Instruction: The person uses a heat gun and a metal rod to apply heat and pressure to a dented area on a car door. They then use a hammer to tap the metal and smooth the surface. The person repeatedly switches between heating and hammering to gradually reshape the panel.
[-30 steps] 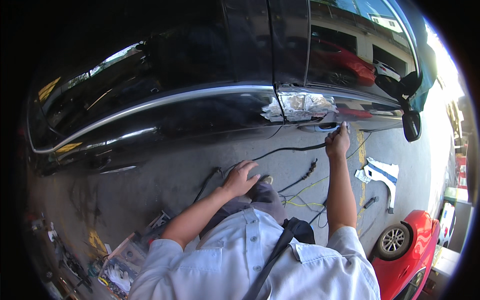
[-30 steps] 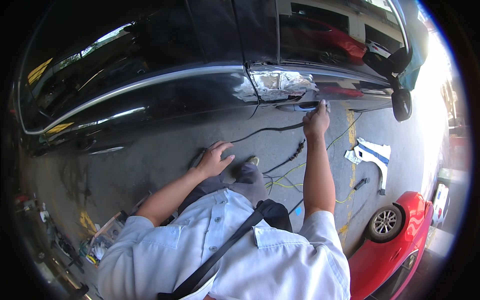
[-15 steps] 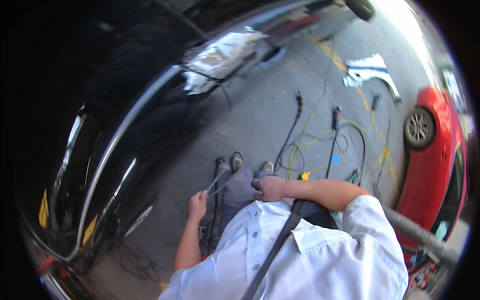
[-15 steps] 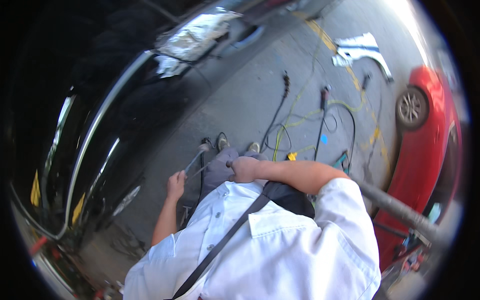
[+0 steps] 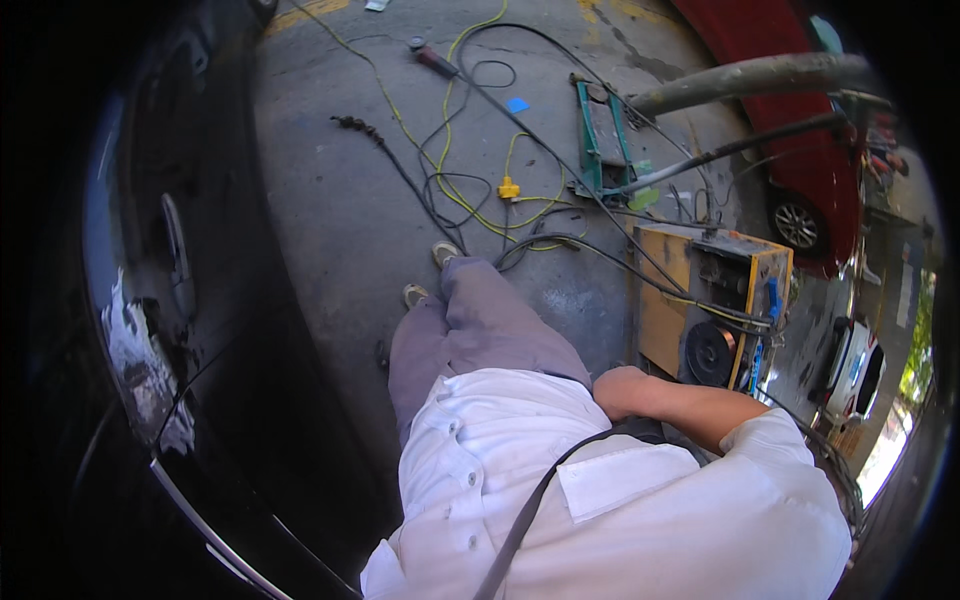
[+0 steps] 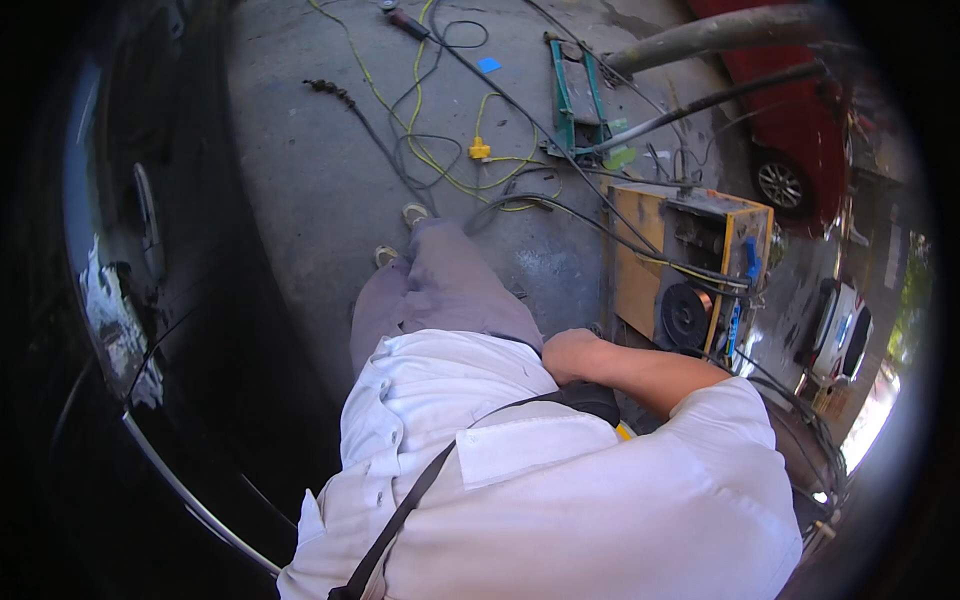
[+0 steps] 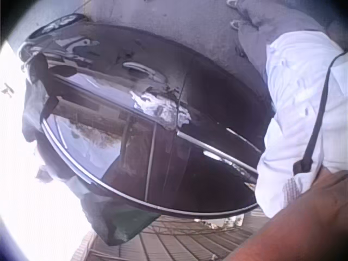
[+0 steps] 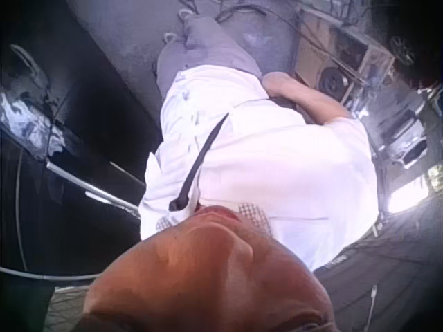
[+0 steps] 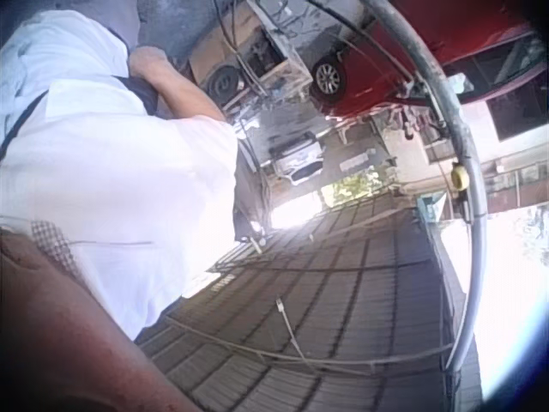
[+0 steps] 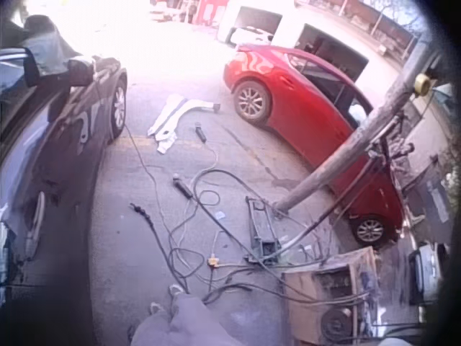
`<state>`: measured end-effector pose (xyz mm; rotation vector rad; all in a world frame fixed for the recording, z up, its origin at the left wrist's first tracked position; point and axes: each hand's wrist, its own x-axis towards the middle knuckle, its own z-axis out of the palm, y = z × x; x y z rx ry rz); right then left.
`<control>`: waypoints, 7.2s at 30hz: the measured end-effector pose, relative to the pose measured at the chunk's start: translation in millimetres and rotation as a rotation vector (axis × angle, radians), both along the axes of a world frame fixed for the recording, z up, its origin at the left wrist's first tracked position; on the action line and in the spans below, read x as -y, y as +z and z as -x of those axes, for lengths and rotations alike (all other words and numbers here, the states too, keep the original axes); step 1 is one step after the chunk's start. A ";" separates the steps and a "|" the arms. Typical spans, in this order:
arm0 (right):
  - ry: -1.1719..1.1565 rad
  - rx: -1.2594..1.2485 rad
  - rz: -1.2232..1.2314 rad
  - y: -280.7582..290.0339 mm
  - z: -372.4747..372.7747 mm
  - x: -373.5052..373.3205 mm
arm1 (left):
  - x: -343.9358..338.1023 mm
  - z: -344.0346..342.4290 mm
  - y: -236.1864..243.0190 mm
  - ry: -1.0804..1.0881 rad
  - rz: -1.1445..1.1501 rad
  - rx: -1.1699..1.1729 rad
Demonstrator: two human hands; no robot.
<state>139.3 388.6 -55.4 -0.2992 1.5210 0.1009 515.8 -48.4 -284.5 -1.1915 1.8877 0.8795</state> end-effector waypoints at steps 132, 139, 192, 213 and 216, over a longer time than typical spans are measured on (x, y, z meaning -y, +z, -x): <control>-0.930 -0.646 1.492 -38.0 195.6 79.6 | -18.4 302.4 265.5 0.465 0.720 -1.398; -0.099 -0.709 1.523 -12.3 245.4 229.6 | 101.5 276.4 297.5 0.447 0.962 -1.239; -0.553 -0.052 1.063 50.4 131.7 337.4 | 284.3 370.4 353.0 0.476 -0.002 -1.613; -0.451 -0.520 1.446 -20.8 86.2 440.4 | 286.1 375.5 329.8 0.513 -0.095 -1.689; -0.480 -0.589 1.578 -6.3 89.7 426.7 | 288.9 375.1 327.2 0.464 -0.086 -1.710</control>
